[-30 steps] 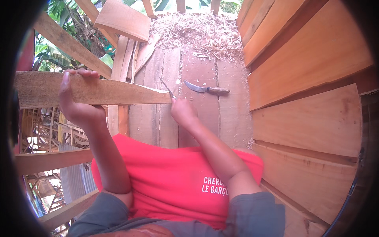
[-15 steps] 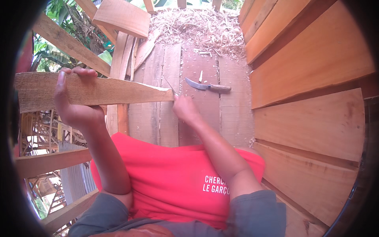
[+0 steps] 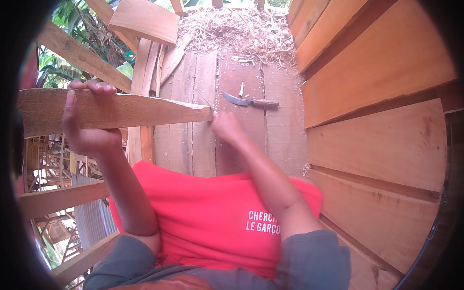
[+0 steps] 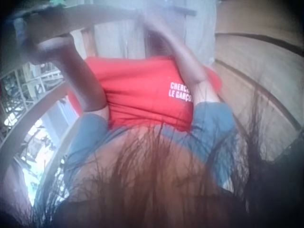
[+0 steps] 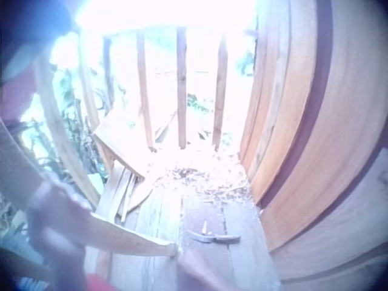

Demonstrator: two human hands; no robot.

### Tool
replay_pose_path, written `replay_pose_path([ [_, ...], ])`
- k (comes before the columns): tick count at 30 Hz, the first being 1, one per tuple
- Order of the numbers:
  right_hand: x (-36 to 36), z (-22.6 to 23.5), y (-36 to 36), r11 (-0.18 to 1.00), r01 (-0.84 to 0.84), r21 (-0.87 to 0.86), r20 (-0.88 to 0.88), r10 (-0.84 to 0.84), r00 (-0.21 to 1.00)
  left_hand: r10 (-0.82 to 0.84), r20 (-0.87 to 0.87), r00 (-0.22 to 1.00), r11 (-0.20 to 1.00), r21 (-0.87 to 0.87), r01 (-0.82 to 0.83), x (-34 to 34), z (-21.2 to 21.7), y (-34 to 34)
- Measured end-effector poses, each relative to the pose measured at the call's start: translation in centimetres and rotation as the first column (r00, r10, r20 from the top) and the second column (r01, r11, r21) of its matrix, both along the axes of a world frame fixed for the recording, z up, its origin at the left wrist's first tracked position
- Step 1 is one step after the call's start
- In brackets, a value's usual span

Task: The person carves a rectangular piece of wood using a small knife, shaving off thin layers of wood. They hold the wood in their left hand and use the knife in their right hand to shape the edges and surface. The person occasionally switches to a larger knife to scrape the wood surface.

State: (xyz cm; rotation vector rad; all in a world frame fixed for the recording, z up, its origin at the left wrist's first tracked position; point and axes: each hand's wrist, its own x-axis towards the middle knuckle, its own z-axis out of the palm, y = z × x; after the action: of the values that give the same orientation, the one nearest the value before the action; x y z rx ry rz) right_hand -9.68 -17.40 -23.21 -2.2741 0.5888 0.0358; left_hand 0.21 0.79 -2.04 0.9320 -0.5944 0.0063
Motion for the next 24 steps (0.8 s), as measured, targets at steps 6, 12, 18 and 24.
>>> replay_pose_path([
  [6,0.5,2.3,0.3,0.985,-0.047,0.166,0.118,0.028,0.993,0.032,-0.001,0.999,0.999,0.014,-0.032,-0.3,-0.2,-0.5],
  [12,-0.3,3.3,1.4,0.999,-0.012,0.050,0.133,0.005,0.991,-0.010,-0.007,1.000,1.000,0.007,0.010,0.7,-0.4,0.8],
  [18,0.2,6.4,1.8,0.993,-0.111,0.038,0.115,0.106,0.988,-0.046,0.009,0.999,0.999,0.015,0.046,0.8,-0.7,1.0],
  [24,-0.2,6.5,1.7,0.997,-0.073,0.032,0.118,0.069,0.991,-0.058,-0.005,0.998,0.998,-0.005,0.058,0.8,-0.6,0.9],
])
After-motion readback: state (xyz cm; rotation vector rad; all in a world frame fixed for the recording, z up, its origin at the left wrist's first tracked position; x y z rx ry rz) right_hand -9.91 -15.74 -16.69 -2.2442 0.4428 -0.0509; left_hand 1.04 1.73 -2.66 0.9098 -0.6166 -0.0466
